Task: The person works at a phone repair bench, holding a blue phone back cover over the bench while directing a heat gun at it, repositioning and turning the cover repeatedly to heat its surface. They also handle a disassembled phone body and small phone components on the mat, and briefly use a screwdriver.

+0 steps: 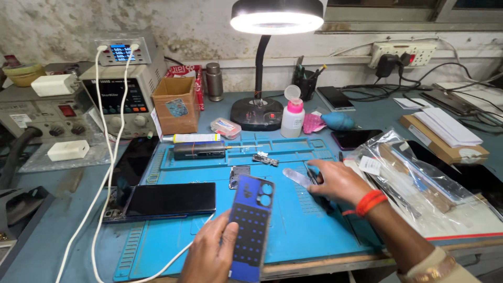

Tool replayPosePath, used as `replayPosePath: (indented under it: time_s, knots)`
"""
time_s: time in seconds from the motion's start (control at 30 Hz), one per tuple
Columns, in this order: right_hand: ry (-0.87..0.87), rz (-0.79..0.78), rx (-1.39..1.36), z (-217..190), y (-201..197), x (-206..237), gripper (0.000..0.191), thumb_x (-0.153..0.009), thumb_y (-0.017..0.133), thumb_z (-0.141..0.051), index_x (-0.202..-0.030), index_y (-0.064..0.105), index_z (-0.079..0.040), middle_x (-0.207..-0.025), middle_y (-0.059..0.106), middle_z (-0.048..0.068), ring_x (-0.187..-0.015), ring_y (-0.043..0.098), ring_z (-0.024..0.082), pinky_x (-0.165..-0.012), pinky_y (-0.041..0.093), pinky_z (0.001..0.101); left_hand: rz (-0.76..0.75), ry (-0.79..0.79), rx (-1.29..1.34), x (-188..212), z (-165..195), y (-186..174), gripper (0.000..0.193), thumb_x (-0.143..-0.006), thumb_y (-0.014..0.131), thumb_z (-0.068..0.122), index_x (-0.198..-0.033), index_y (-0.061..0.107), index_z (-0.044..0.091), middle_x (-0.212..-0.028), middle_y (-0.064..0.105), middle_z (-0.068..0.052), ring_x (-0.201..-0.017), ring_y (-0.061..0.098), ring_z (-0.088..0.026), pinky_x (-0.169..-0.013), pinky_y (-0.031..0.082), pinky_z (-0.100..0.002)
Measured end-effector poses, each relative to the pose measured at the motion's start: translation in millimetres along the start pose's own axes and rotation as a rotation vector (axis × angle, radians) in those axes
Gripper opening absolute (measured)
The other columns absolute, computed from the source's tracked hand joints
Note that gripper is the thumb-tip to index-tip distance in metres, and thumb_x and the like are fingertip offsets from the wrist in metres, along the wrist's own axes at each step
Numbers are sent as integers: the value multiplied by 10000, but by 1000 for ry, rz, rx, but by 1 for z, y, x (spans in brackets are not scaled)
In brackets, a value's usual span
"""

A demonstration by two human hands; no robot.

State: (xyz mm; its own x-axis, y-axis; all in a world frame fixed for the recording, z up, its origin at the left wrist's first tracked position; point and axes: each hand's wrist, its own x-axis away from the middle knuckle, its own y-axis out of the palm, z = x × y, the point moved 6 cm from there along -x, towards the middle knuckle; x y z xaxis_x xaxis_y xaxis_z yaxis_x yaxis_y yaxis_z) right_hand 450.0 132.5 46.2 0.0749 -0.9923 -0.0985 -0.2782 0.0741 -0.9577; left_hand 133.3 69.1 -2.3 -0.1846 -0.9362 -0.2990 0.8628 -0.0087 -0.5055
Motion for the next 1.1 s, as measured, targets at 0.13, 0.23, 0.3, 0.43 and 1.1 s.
replayPosePath:
  time_s: [0.13, 0.23, 0.3, 0.43, 1.1]
  knots:
    - [137, -122, -106, -4, -8, 0, 749, -694, 821, -266, -1372, 526, -142, -883, 728, 96, -762, 739, 278, -736, 578, 403, 22, 48, -93, 1, -7, -6, 432, -996, 513, 348, -1249, 686, 44, -1357, 654, -190, -1287, 587, -386, -1026, 468, -472]
    - [196, -185, -154, -4, -9, 2, 724, -678, 826, -228, -1338, 543, -131, -892, 736, 96, -724, 759, 257, -708, 611, 394, -9, -17, -97, 2, -9, -7, 451, -994, 491, 356, -1268, 682, 53, -1343, 663, -167, -1280, 596, -367, -1030, 468, -463]
    - [276, -193, -146, -1, -4, 1, 709, -688, 815, -218, -1340, 553, -121, -896, 757, 135, -756, 774, 293, -721, 620, 407, -17, -39, -87, 3, -8, -8, 438, -995, 484, 360, -1234, 682, 50, -1319, 686, -151, -1265, 619, -350, -1031, 477, -453]
    - [25, 13, 78, -18, -6, -4, 748, -619, 951, -287, -1225, 573, -66, -965, 711, 202, -912, 693, 381, -787, 555, 462, -4, 3, -63, 5, -5, -12, 438, -988, 486, 346, -1250, 695, 64, -1292, 702, -142, -1246, 636, -338, -1022, 479, -445]
    - [105, -5, 285, -25, -18, 3, 197, -778, 699, -161, -941, 746, -62, -954, 738, 208, -929, 716, 401, -852, 571, 495, 18, 20, -176, 10, -4, -1, 357, -980, 518, 354, -985, 737, 72, -1205, 730, -114, -1165, 676, -311, -959, 510, -476]
